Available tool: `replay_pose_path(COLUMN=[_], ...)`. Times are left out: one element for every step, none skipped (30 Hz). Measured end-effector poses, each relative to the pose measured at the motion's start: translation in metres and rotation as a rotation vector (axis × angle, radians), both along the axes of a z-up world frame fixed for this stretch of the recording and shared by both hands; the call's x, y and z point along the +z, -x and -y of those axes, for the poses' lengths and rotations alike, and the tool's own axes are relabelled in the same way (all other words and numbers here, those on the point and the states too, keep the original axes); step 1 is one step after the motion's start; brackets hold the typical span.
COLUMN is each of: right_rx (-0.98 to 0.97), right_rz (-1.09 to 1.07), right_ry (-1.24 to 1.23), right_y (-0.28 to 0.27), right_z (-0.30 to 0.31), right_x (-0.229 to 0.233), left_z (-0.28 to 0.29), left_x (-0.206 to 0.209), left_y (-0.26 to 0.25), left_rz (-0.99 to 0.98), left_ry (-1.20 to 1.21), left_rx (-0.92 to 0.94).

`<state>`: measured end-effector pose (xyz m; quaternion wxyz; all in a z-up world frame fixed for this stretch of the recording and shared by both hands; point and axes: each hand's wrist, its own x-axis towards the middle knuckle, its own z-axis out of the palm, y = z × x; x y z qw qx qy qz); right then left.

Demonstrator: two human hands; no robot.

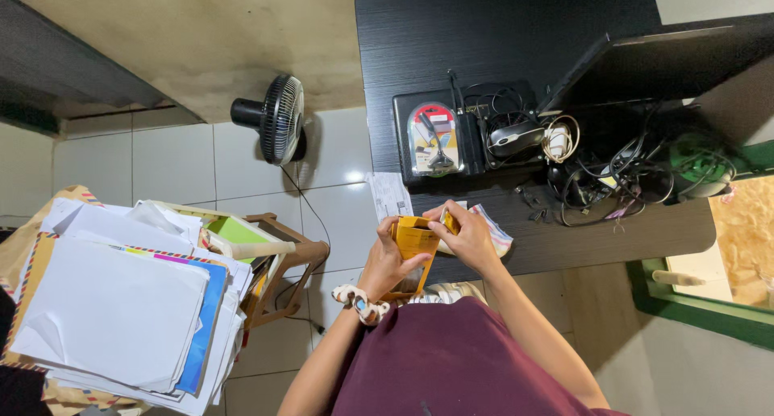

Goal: The person organizes a cluttered workspace by picking up various electronic accessories and cables from the floor and placing them on a desk. They then gather a stack of papers and envelopes, sort through them, and place them into a large envelope on the desk.

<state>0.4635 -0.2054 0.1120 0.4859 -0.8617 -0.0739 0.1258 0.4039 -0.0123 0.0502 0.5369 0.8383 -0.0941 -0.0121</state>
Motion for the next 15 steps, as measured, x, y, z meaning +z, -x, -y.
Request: replay_pose_path(right_rx=[0.022,0.045,0.073,0.098,0.122,0.123,0.124,0.128,0.150,0.172,0.195,0.185,0.176,0.163,0.137], right_rz=[0.010,0.021,0.058,0.091,0.124,0.130,0.136,0.144,0.152,0.157,0.162,0.163,0.164,0.168,0.136], right_ry=[-0.005,-0.010,0.014,0.038,0.064,0.065,0.066,0.068,0.114,0.159,0.204,0.205,0.206,0.208,0.164], right_y=[0.001,0.001,0.000,0.001,0.001,0.002,0.003,0.003,0.004,0.006,0.008,0.009,0.010,0.010,0.009], right_z=[0.000,0.001,0.001,0.002,0.003,0.002,0.002,0.001,0.000,-0.002,-0.004,-0.006,-0.008,-0.008,-0.006], right_x=[0.001,0.003,0.004,0.005,0.006,0.005,0.005,0.004,0.003,0.002,0.000,-0.002,-0.004,-0.005,-0.004], left_z=[0.000,0.000,0.001,0.002,0.004,0.007,0.010,0.014,0.017,0.019,0.021,0.022,0.023,0.024,0.025], left_x=[0.001,0.004,0.006,0.009,0.011,0.014,0.015,0.016,0.016,0.015,0.013,0.010,0.007,0.005,0.003], left_y=[0.000,0.001,0.002,0.005,0.008,0.011,0.013,0.015,0.016,0.019,0.020,0.018,0.017,0.015,0.011], left_rz=[-0.012,0.017,0.046,0.072,0.078,0.086,0.094,0.126,0.158,0.188,0.161,0.134,0.107,0.119,0.131], left_ry=[0.000,-0.015,-0.031,-0.045,-0.072,-0.101,-0.129,-0.164,-0.199,-0.235,-0.245,-0.255,-0.265,-0.255,-0.245], left_rx=[-0.007,0.012,0.031,0.046,0.078,0.107,0.137,0.144,0.151,0.158,0.150,0.143,0.136,0.129,0.122])
